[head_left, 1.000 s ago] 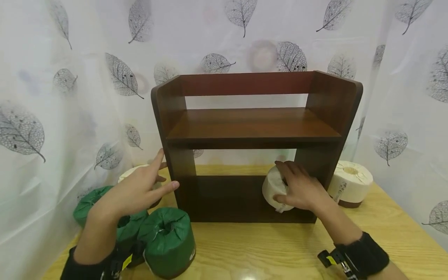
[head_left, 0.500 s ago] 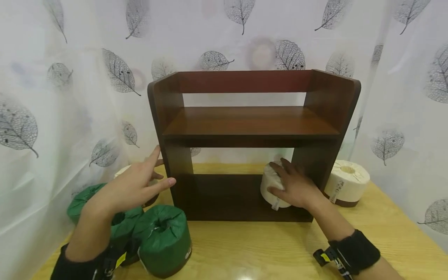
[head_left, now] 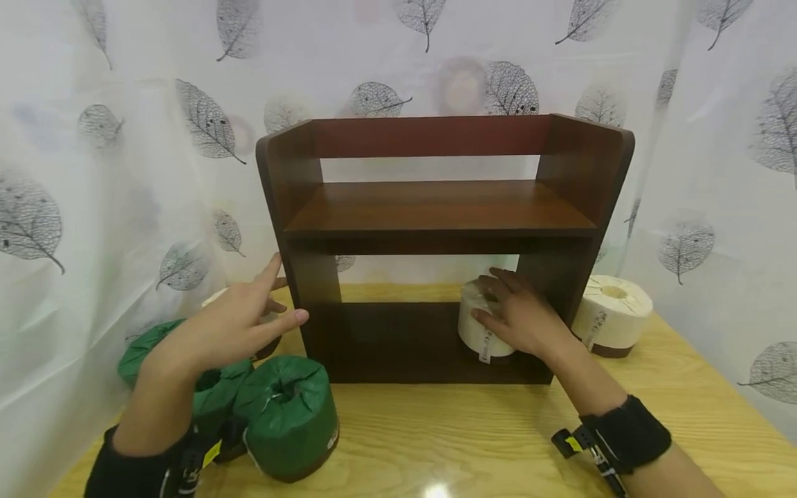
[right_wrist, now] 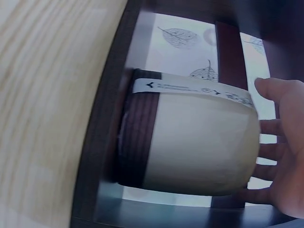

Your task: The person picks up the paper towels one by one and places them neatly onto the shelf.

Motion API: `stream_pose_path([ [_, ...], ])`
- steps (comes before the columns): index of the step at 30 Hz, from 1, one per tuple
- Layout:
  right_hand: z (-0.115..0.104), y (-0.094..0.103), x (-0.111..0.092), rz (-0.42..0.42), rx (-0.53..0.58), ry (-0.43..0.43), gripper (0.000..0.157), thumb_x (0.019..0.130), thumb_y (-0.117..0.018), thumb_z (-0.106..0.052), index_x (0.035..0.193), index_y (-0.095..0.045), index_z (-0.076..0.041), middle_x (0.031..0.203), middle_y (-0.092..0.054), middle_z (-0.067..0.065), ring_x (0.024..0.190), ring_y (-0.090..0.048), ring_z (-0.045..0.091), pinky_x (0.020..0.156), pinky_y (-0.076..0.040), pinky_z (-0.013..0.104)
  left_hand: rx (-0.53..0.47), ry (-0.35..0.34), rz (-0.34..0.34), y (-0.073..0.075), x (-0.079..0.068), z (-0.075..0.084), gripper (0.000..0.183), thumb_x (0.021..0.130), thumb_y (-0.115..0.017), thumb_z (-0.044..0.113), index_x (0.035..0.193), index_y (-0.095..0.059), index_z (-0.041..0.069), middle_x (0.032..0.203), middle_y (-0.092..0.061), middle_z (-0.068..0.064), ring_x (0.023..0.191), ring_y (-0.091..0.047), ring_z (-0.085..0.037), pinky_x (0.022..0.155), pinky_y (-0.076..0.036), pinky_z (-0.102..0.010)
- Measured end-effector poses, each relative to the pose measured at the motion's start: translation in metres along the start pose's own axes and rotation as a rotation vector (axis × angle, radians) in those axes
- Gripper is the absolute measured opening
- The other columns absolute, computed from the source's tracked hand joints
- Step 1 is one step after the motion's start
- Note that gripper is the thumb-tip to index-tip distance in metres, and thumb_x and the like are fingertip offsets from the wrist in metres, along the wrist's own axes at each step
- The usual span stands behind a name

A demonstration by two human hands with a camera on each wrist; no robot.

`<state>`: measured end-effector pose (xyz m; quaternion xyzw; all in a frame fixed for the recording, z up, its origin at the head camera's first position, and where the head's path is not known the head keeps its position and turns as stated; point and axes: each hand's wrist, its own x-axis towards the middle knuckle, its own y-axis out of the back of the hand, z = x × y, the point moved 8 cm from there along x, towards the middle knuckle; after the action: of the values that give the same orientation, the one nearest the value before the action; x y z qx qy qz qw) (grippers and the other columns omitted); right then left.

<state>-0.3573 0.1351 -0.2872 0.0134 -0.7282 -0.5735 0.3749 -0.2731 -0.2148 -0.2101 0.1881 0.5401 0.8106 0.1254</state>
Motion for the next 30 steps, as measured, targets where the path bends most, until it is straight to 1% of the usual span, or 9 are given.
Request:
stream_pose_path([
  [3,-0.004,0.010,0.003,0.086,-0.022,0.018,0.057,0.090,-0.053,-0.043,0.133,-0.045,-0.007,0.135,-0.040,0.017,0.123,-0.036,0.036,0.098,-0.034,0.054,0.003,-0.002,0.002,0.001,0.000,0.000,0.091,0.090,-0.044,0.057,0.145,0.015,0.015,0.138,-0.041,-0.020,0.103,-0.058,-0.023,0.085,-0.048,-0.049],
  [5,-0.007,0.013,0.003,0.122,-0.037,0.021,0.053,0.090,-0.053,-0.038,0.131,-0.047,-0.007,0.130,-0.043,0.017,0.119,-0.039,0.036,0.095,-0.036,0.056,0.004,-0.007,0.005,0.002,0.000,0.001,0.091,0.090,-0.044,0.058,0.145,0.015,0.016,0.141,-0.038,-0.020,0.104,-0.058,-0.023,0.084,-0.048,-0.049],
  [10,-0.006,0.008,0.000,0.105,-0.095,-0.038,0.043,0.088,-0.049,-0.036,0.123,-0.051,-0.011,0.123,-0.045,0.014,0.112,-0.040,0.037,0.082,-0.032,0.061,-0.001,-0.006,0.000,0.001,-0.001,0.000,0.091,0.090,-0.044,0.058,0.145,0.015,0.016,0.142,-0.037,-0.020,0.105,-0.057,-0.024,0.084,-0.048,-0.049],
  [14,-0.003,0.002,-0.004,0.108,-0.150,-0.093,0.049,0.085,-0.050,-0.047,0.118,-0.048,-0.012,0.119,-0.044,0.013,0.109,-0.039,0.035,0.076,-0.028,0.057,-0.002,-0.010,0.008,-0.001,0.001,0.000,0.091,0.090,-0.043,0.059,0.145,0.016,0.018,0.144,-0.034,-0.018,0.106,-0.057,-0.024,0.085,-0.048,-0.049],
  [17,-0.003,-0.002,-0.006,0.125,-0.169,-0.097,0.059,0.083,-0.050,-0.058,0.118,-0.047,-0.011,0.118,-0.044,0.013,0.109,-0.039,0.035,0.075,-0.029,0.057,0.002,-0.017,0.012,-0.002,0.002,0.001,0.091,0.089,-0.043,0.059,0.145,0.016,0.017,0.145,-0.031,-0.019,0.107,-0.056,-0.024,0.086,-0.048,-0.049],
  [20,-0.004,-0.005,-0.007,0.136,-0.177,-0.092,0.061,0.083,-0.050,-0.060,0.118,-0.047,-0.010,0.119,-0.044,0.013,0.109,-0.040,0.036,0.075,-0.030,0.057,0.013,-0.025,0.014,-0.002,0.002,0.001,0.092,0.090,-0.043,0.059,0.145,0.015,0.015,0.144,-0.032,-0.020,0.106,-0.057,-0.024,0.085,-0.048,-0.048],
  [23,-0.005,-0.008,-0.006,0.133,-0.175,-0.088,0.052,0.086,-0.050,-0.052,0.116,-0.048,-0.010,0.118,-0.046,0.014,0.106,-0.041,0.035,0.074,-0.030,0.057,0.021,-0.032,0.024,-0.001,0.003,0.002,0.092,0.089,-0.043,0.059,0.145,0.016,0.015,0.139,-0.039,-0.020,0.103,-0.058,-0.022,0.084,-0.049,-0.047],
  [26,-0.009,-0.010,-0.005,0.114,-0.155,-0.072,0.039,0.090,-0.048,-0.043,0.112,-0.051,-0.011,0.114,-0.052,0.012,0.104,-0.045,0.033,0.074,-0.030,0.057,0.036,-0.038,0.034,0.000,0.003,0.004,0.092,0.090,-0.043,0.059,0.144,0.016,0.014,0.131,-0.049,-0.021,0.099,-0.060,-0.021,0.083,-0.049,-0.048],
  [30,-0.012,-0.012,-0.003,0.072,-0.115,-0.055,0.029,0.092,-0.048,-0.037,0.108,-0.055,-0.014,0.107,-0.059,0.006,0.100,-0.051,0.029,0.076,-0.030,0.057,0.043,-0.028,0.029,0.000,0.002,0.003,0.093,0.089,-0.043,0.059,0.144,0.016,0.013,0.128,-0.052,-0.021,0.098,-0.060,-0.020,0.084,-0.049,-0.048],
])
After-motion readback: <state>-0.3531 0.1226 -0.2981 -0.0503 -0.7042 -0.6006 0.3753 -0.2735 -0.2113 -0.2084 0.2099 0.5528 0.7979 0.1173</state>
